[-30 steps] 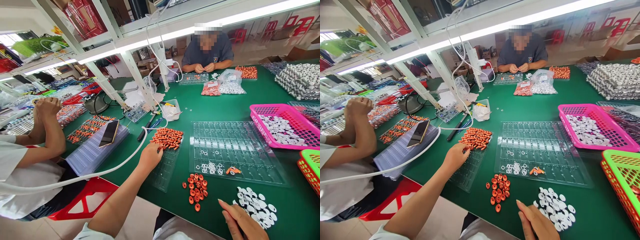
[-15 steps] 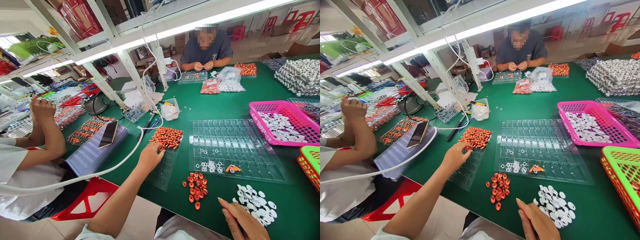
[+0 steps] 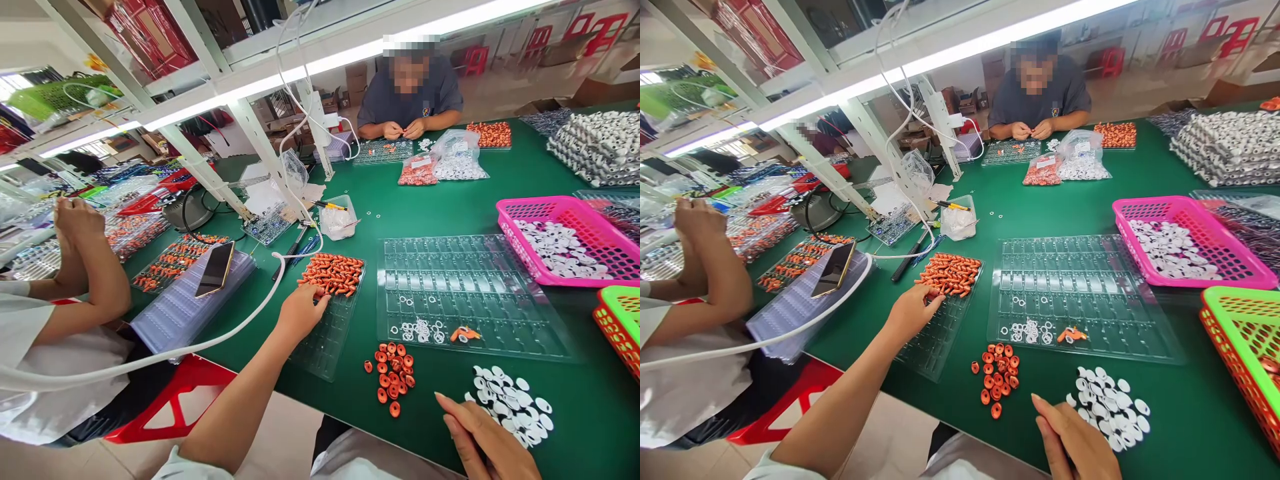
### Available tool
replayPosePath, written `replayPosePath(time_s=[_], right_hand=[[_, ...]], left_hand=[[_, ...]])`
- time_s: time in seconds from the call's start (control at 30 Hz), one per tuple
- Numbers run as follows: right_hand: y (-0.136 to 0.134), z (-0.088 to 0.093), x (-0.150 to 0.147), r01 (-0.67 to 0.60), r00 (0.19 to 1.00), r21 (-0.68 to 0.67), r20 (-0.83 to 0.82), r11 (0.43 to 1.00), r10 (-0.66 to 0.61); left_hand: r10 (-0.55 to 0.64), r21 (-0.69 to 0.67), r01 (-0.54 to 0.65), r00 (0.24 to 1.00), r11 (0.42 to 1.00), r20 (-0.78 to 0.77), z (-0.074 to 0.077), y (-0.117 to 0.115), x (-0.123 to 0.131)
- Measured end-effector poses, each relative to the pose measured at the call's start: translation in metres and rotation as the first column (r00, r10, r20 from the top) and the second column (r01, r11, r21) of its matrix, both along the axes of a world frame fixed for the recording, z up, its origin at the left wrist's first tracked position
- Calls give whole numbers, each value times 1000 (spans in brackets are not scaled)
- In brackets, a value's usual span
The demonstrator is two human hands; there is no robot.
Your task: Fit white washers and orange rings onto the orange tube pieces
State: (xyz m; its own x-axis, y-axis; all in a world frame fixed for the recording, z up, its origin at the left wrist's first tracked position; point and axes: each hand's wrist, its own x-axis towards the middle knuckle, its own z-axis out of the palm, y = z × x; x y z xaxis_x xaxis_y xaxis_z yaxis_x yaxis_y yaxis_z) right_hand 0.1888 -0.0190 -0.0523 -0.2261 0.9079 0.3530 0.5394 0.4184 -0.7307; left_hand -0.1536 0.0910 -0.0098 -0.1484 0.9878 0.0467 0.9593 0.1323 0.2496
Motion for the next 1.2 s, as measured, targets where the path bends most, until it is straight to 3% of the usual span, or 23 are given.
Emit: replayPosePath(time_s=[0.6,0.77,0.87,0.93,1.0,1.1,1.2], right_hand=[[-3,8,-1,-24,1000,3,8,1000,24],[-1,4,0,-57,998,12,-33,998,57],[-1,8,-4,-89,991,21,-100,996,90],[-1,11,-7,-92,987,9,-132,996,92],[-2,13,-10,-90,979,-20,-186,996,85],[-5,20,-4,-21,979,-19,-203,1000,17],[-2,34,16,97,989,-20,-111,995,-98]], left_hand=[[98,-54,-100,994,993,-41,2,5,-1],[100,-44,-101,995,994,-20,15,-2,-4],[66,-3,-66,997,998,48,25,-16,7],[-1,84,-9,994,996,110,26,-30,23],[-151,121,129,969,984,195,25,-45,46],[-432,145,410,810,901,397,22,-66,83],[-505,135,517,693,846,513,20,-75,111]])
